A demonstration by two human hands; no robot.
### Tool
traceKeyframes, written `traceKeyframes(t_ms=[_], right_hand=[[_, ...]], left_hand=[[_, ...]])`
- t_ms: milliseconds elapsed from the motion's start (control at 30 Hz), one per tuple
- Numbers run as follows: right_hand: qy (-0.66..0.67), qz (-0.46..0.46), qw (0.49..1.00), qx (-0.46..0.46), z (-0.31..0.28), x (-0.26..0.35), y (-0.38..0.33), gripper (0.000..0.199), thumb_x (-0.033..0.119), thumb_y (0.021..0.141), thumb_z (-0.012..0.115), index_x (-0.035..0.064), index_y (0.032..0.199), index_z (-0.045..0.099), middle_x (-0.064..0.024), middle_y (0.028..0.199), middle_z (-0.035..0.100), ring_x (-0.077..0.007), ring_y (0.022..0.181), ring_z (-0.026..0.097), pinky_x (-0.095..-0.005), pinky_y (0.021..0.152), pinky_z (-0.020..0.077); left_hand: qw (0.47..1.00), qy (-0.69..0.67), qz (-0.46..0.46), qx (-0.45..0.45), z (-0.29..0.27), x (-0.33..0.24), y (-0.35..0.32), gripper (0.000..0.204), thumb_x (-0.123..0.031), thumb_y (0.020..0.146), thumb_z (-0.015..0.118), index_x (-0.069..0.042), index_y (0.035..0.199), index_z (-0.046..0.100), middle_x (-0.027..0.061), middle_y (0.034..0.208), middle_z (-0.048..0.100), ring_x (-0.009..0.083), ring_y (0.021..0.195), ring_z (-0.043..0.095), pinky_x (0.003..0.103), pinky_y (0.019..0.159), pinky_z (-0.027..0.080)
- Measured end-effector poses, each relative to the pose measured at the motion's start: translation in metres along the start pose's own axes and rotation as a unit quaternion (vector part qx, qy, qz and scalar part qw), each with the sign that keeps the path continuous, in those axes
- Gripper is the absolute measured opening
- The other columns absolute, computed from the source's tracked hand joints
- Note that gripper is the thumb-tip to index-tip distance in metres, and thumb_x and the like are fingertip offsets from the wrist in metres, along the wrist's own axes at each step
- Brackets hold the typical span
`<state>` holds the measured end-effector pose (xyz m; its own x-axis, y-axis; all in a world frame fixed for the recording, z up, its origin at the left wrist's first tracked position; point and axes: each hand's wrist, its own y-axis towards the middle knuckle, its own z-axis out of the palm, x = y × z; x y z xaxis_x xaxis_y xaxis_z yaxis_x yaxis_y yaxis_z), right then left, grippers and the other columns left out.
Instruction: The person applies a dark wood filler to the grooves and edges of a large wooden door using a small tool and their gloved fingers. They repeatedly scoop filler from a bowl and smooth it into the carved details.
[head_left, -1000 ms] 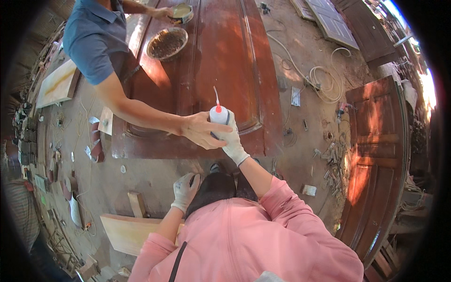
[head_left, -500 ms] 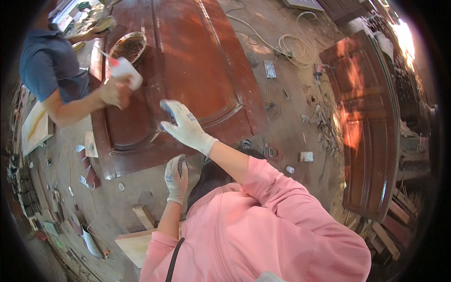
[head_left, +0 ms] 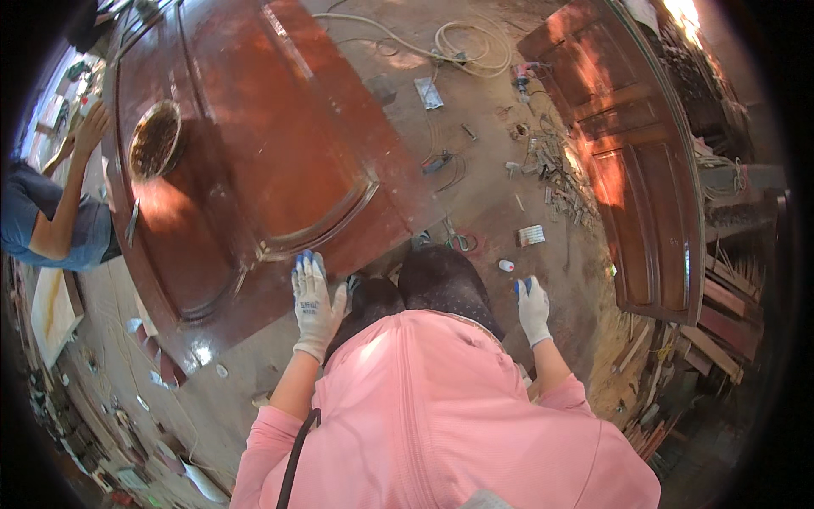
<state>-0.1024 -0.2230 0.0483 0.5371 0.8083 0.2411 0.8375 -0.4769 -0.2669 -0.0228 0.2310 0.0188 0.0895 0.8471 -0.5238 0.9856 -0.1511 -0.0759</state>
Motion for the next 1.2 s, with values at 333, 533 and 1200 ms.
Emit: traceKeyframes(t_ms=[333,533,1200], right_hand=[[0.017,-0.023,0.990,0.141,0.111,-0.151,-0.004,0.030,0.015,0.092,0.057,0.0178,0.117,0.073,-0.0184,0.112,0.073,-0.0372,0.109,0.069,-0.0462,0.093,0.0546],[0.050,0.025,0.956,0.287,0.074,-0.160,0.151,0.027,0.017,0.090,0.055,0.0115,0.112,0.069,-0.0215,0.108,0.071,-0.0416,0.109,0.066,-0.0508,0.091,0.0516],[-0.194,-0.009,0.945,0.261,-0.098,-0.155,0.406,0.046,0.048,0.092,0.062,0.0049,0.083,0.075,-0.0227,0.092,0.073,-0.0402,0.093,0.070,-0.0514,0.085,0.0538]], left_hand=[[0.966,0.133,-0.208,-0.078,0.027,0.048,0.191,0.088,-0.056,0.099,0.055,0.003,0.159,0.027,0.0311,0.165,0.022,0.0483,0.153,0.020,0.059,0.123,0.017],[0.870,0.122,-0.468,-0.096,0.056,0.060,0.253,0.104,-0.078,0.097,0.034,0.002,0.161,0.021,0.0330,0.166,0.016,0.0512,0.154,0.015,0.066,0.120,0.017],[0.803,0.062,-0.586,-0.088,0.064,0.005,0.300,0.106,-0.074,0.099,0.035,0.007,0.161,0.007,0.0324,0.168,0.001,0.0508,0.155,0.001,0.063,0.124,0.005]])
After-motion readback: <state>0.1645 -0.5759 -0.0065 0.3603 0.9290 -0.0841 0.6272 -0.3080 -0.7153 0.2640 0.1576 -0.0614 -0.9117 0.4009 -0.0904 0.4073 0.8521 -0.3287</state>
